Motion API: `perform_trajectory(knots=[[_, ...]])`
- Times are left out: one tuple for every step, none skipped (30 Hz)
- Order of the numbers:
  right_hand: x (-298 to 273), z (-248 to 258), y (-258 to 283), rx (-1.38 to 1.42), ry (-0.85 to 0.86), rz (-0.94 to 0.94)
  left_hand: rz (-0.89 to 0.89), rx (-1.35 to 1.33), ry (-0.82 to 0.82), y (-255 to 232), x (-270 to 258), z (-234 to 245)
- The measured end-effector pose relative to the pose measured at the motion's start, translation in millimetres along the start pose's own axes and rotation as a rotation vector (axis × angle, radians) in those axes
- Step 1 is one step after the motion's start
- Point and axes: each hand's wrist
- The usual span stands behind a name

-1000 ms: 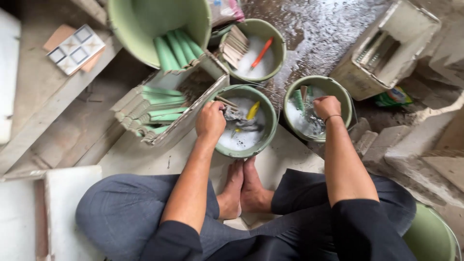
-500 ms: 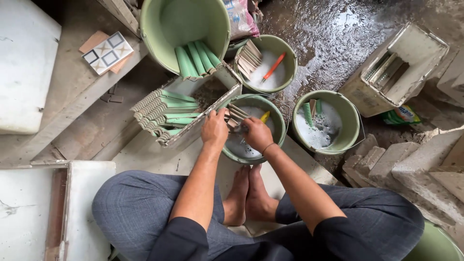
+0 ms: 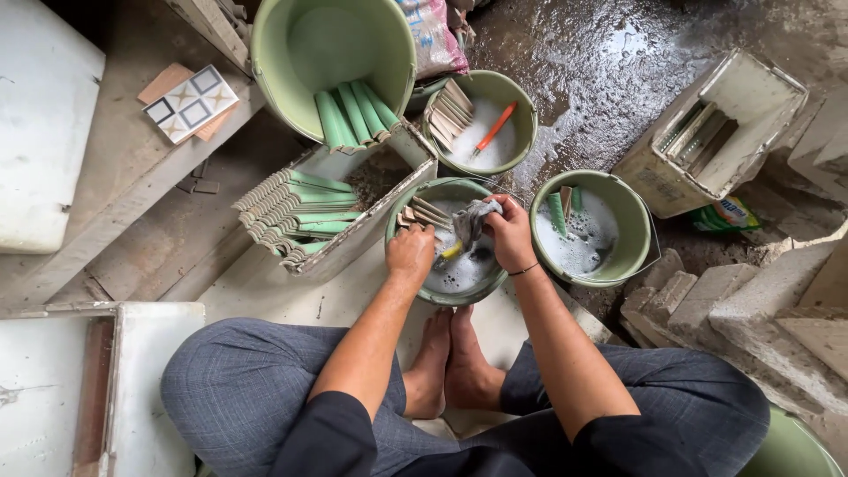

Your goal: The person sits cross-legged and scrubs small wooden sticks with a cloth in a bucket of soapy water, then rinses them in a second bucket. The person handles the sticks one at a time, scrubbing and rinsing repeatedly.

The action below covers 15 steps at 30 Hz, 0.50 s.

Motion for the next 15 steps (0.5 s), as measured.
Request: perform_trajectory(knots=[[-1,0,0,0.001,-0.003,-0.001,-0.003,0.000,0.003,4,0,-12],[-1,0,1,-0.035,-0.005,0.013,-0.058,0.057,-0.032,9,3,-23],[-1,-1,3,-0.072,-0.007,0.028,-0.113,0.114,-0.066,13,6,-34],[0,1,2,-0.070,-0.008,0.034,-0.117,0.115,-0.072,5,12,-11],[1,3,2,-0.072,-0.007,0.042,-0.143,0.119,-0.079,-3,17,13],[1,5,1,-0.074,-0.005,0.048,-0.169,0.124,-0.084,-11,21,37],[1,7,2,-0.070,-0.006,0.052,-0.173,0.127,-0.087,-14,25,47],[2,9,2,-0.073,0.013,0.061,-0.214,0.114,-0.086,-16,30,57],[2,10,2,-0.075,0.033,0.070,-0.255,0.101,-0.083,-18,34,68],[-1,10,9,-0.071,0.031,0.074,-0.260,0.104,-0.086,-23,36,79],[-4,9,15,-0.095,0.109,0.107,-0.261,0.074,-0.041,-29,38,91],[-5,7,23,-0.120,0.189,0.143,-0.261,0.044,0.000,-34,42,103],[-6,6,18,-0.118,0.188,0.150,-0.264,0.047,-0.005,-31,43,99],[-8,6,14,-0.142,0.240,0.171,-0.255,-0.038,0.097,-28,45,95],[-9,5,9,-0.166,0.291,0.191,-0.246,-0.123,0.199,-25,46,91]])
Point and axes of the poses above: each hand's wrist, its own x-axis towards the middle knuckle, its own z-axis out of the back of the hand, y = z × x, and after that the axes turned 8 degrees about -x, right-handed
